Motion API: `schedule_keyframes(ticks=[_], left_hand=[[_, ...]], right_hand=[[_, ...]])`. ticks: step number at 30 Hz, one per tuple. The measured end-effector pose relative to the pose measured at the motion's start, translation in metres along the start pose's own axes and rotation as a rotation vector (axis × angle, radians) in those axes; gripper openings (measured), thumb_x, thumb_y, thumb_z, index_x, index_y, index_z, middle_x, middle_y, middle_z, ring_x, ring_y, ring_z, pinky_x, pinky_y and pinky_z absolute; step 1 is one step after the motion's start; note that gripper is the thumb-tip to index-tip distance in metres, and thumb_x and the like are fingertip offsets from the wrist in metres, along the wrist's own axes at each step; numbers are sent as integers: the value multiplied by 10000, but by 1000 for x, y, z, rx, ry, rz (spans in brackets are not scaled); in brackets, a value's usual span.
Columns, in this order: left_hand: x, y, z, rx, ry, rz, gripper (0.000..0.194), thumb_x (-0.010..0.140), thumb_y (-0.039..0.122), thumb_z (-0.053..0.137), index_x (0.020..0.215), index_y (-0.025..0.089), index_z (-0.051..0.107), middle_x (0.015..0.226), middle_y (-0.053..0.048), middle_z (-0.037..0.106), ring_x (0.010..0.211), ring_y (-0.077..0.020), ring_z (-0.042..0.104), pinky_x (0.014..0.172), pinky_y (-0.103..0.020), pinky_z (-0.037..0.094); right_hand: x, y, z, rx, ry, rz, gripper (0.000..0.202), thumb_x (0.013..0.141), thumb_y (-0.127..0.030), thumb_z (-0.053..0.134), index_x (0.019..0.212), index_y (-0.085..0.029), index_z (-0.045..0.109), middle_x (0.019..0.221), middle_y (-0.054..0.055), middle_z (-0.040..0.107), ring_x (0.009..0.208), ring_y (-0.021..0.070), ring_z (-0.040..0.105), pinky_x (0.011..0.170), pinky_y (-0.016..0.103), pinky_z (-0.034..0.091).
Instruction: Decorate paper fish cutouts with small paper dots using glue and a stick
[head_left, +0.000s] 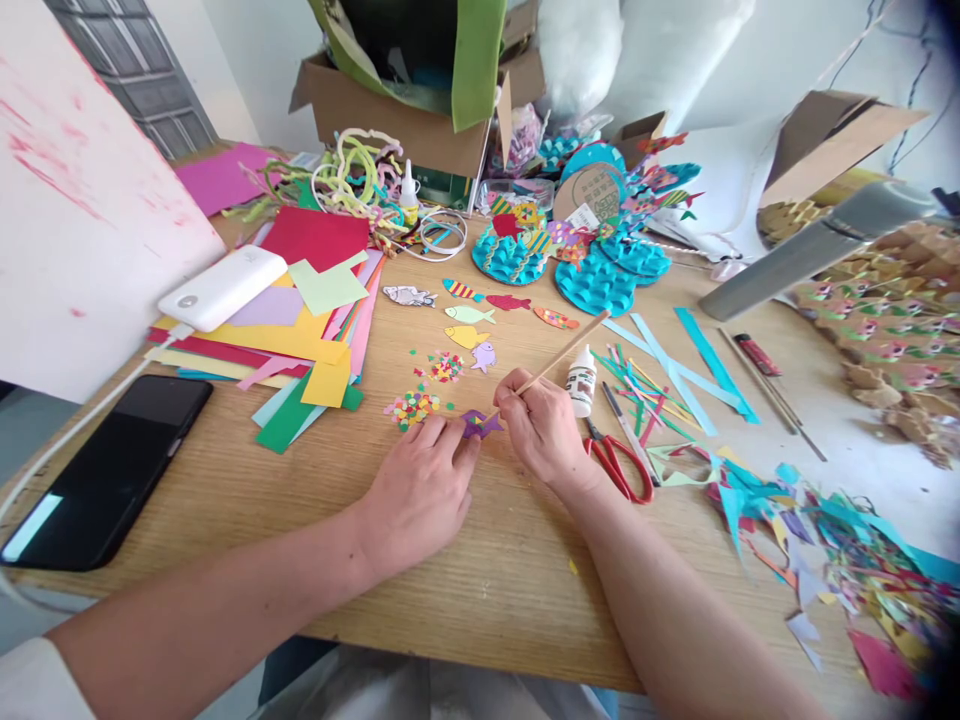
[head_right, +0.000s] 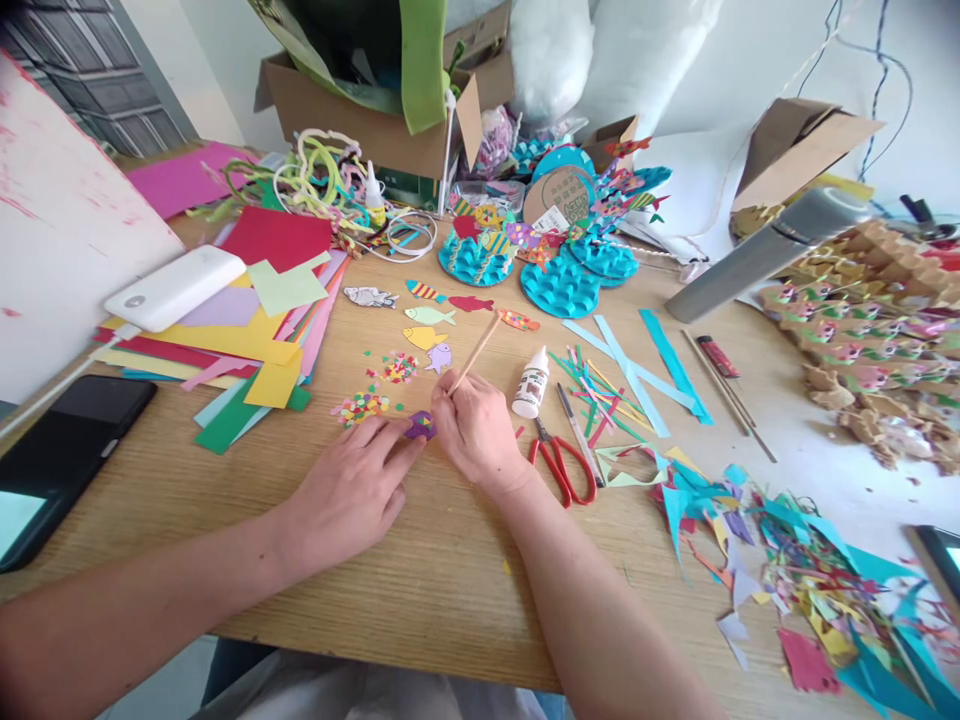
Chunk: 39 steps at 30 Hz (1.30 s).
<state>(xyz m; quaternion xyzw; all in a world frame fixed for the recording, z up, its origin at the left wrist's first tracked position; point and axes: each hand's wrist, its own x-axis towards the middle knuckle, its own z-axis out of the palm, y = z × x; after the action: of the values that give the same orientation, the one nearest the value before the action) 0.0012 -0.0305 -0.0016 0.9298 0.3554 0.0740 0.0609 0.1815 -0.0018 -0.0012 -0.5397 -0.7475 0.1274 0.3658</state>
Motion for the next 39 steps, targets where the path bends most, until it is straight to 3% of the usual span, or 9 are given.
schedule_keyframes(ticks=[39], left_hand=[[1, 0, -1, -6, -3, -8, 428, 871, 192, 500, 1275, 67, 566, 1263, -168, 565, 1150, -314, 479, 979, -457, 442]], right_hand=[[1, 0, 1, 29, -15, 0, 218, 874, -173, 387, 668, -234, 422, 617, -1, 528, 590, 150, 520, 603, 274, 384]])
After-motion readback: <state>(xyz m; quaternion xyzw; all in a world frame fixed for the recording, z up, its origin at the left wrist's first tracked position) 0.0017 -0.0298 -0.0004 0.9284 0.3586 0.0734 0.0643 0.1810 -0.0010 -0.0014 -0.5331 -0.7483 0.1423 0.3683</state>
